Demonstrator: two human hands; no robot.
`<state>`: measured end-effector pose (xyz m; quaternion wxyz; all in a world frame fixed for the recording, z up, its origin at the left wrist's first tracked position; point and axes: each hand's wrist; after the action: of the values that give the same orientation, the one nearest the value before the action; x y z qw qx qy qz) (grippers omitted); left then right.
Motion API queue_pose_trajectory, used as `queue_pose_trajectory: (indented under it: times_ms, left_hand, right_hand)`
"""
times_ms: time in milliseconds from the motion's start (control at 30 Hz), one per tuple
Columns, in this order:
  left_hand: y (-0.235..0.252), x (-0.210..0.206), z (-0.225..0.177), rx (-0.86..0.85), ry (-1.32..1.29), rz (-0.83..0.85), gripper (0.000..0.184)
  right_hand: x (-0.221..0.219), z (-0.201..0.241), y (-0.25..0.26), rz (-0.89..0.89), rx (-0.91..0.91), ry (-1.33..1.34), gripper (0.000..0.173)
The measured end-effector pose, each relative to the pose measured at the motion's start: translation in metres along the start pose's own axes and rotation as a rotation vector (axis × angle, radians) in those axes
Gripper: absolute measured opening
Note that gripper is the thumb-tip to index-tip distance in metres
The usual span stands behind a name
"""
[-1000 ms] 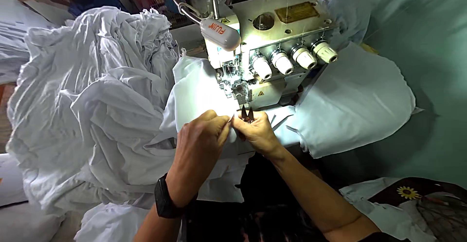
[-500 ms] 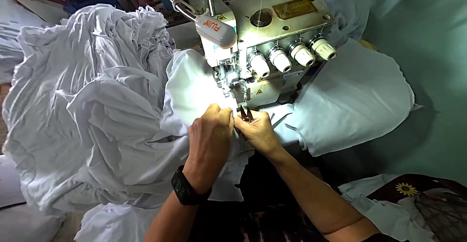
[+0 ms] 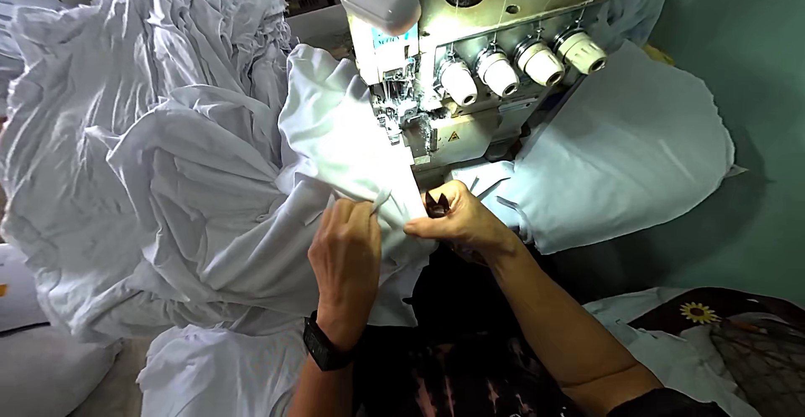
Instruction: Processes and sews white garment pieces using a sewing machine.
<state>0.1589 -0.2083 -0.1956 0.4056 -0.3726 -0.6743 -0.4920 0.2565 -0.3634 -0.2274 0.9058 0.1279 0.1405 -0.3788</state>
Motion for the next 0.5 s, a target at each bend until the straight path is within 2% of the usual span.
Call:
queue_pose_trajectory:
  times_ms: [100, 200, 267, 333, 400, 500]
  left_hand:
    - [-0.01, -0.012, 0.015, 0.065, -0.154, -0.123, 0.012]
    - [0.0, -0.007, 0.024, 0.012, -0.308, -0.246, 0.011]
    - [0.013, 0.0, 0.028, -0.065, -0.334, -0.279, 0.012]
    - [0.022, 0.006, 0.028, -0.141, -0.365, -0.28, 0.014]
    - [0.022, 0.01, 0.025, -0.24, -0.428, -0.269, 0.016]
    - [0.009, 0.01, 0.016, -0.392, -0.469, -0.204, 0.017]
  right_hand:
    - [-0.003, 0.004, 0.003, -0.153, -0.172, 0.171, 0.023]
    - [-0.004, 0.016, 0.003, -0.065, -0.277, 0.343, 0.016]
    - [-0.005, 0.017, 0.001, -0.08, -0.208, 0.307, 0.018]
    - [-0.009, 0.013, -0.001, -0.181, -0.092, 0.204, 0.026]
    - [-0.011, 0.015, -0.005, -0.242, -0.037, 0.163, 0.026]
    - [-0.01, 0.018, -0.015, -0.231, -0.012, 0.07, 0.049]
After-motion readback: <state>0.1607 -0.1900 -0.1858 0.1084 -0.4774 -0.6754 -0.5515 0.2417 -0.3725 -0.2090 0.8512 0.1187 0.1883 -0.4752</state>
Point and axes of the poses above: each hand's wrist, its own y-axis towards the middle knuckle, its own x-axis out of the back of the hand, z = x × y, and after that the axes turned 10 degrees about y, right-handed
